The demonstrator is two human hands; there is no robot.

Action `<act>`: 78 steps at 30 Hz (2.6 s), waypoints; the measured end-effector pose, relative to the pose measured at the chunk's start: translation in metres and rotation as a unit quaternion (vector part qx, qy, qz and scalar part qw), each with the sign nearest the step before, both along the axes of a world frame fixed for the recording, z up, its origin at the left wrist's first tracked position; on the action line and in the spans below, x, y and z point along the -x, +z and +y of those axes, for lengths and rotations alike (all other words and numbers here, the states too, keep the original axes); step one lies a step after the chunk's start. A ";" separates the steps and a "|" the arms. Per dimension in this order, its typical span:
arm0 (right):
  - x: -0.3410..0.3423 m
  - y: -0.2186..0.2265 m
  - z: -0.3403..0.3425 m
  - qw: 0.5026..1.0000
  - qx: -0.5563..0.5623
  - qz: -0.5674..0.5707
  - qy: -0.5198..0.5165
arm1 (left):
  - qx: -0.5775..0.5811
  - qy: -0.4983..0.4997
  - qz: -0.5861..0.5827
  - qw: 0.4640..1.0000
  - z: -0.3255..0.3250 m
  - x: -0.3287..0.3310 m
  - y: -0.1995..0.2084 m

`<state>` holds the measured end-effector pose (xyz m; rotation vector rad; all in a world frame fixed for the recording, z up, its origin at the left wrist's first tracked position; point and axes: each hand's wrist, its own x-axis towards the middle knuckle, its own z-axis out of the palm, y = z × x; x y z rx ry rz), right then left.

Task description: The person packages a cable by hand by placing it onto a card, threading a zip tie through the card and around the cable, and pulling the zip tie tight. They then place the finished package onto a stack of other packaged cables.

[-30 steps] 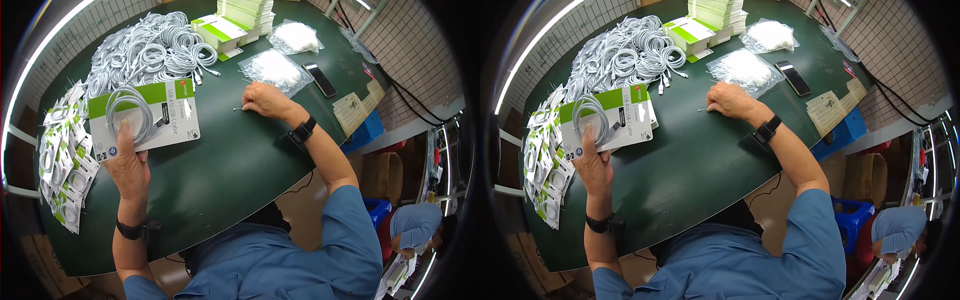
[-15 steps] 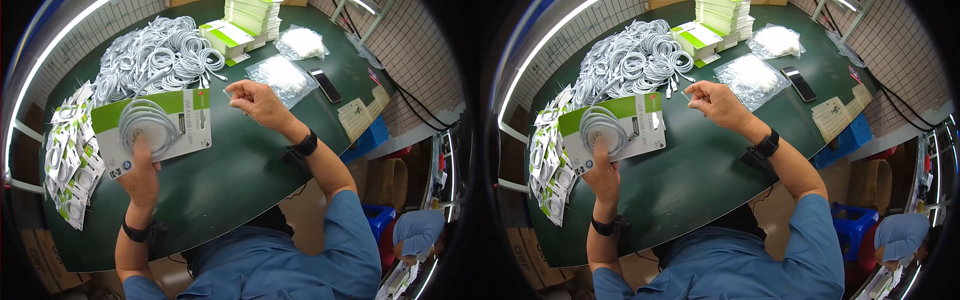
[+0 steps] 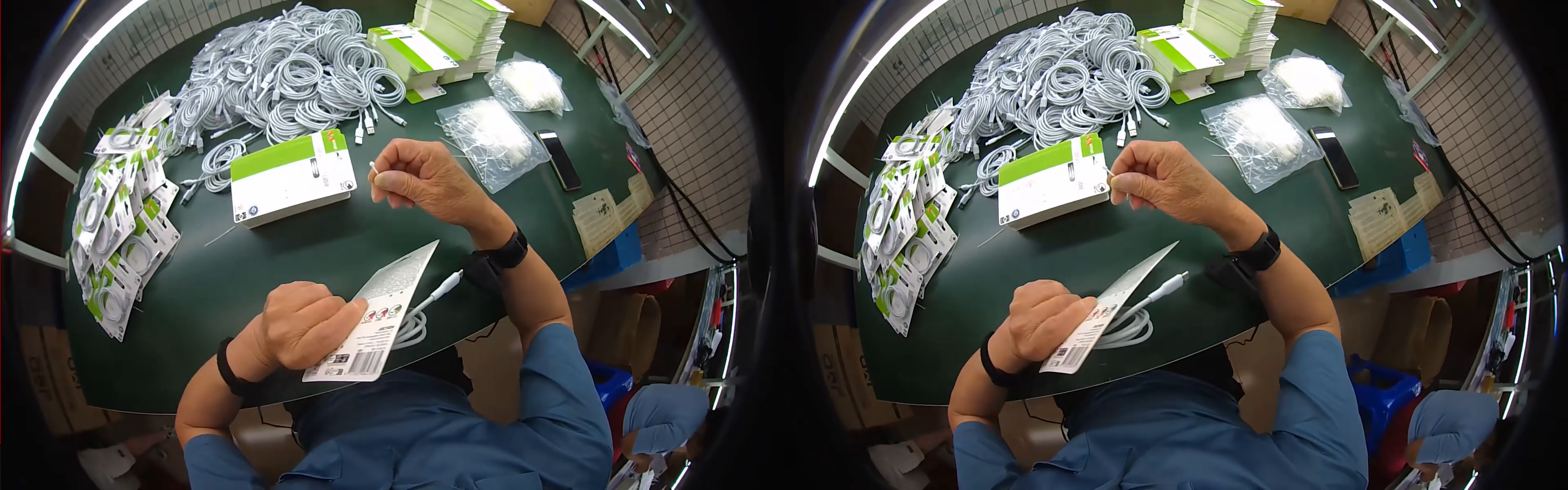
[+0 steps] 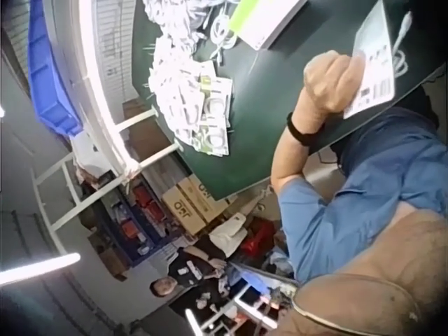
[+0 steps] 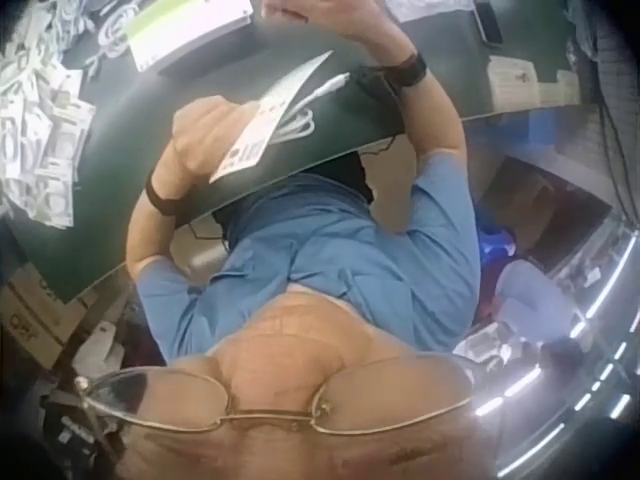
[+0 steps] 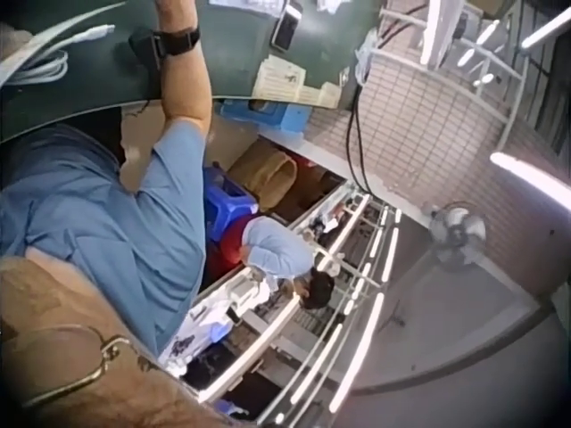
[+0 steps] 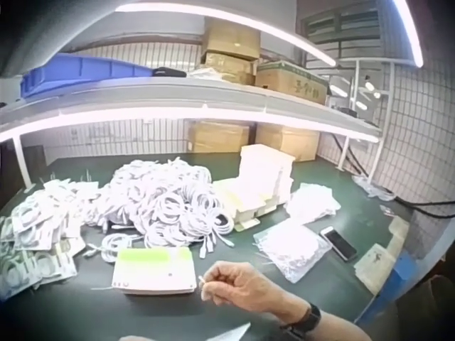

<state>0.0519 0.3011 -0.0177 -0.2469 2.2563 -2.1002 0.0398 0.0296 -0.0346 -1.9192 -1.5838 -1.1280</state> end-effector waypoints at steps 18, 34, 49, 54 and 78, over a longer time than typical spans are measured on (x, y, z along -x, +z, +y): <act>-0.003 -0.019 -0.004 0.930 -0.238 0.279 -0.008 | 0.033 -0.016 0.039 0.999 0.003 -0.003 -0.006; -0.051 0.002 -0.033 0.964 0.084 0.246 0.055 | 0.000 -0.021 0.049 0.999 0.005 -0.012 -0.009; -0.048 0.006 -0.029 0.959 0.016 0.246 0.142 | -0.021 -0.021 0.060 0.998 0.005 -0.012 -0.013; -0.048 0.008 -0.033 0.963 0.016 0.228 0.144 | -0.025 -0.025 0.068 0.997 0.006 -0.010 -0.013; -0.055 0.028 -0.038 0.962 -0.152 0.176 0.147 | -0.200 0.180 0.165 0.949 0.018 -0.023 -0.015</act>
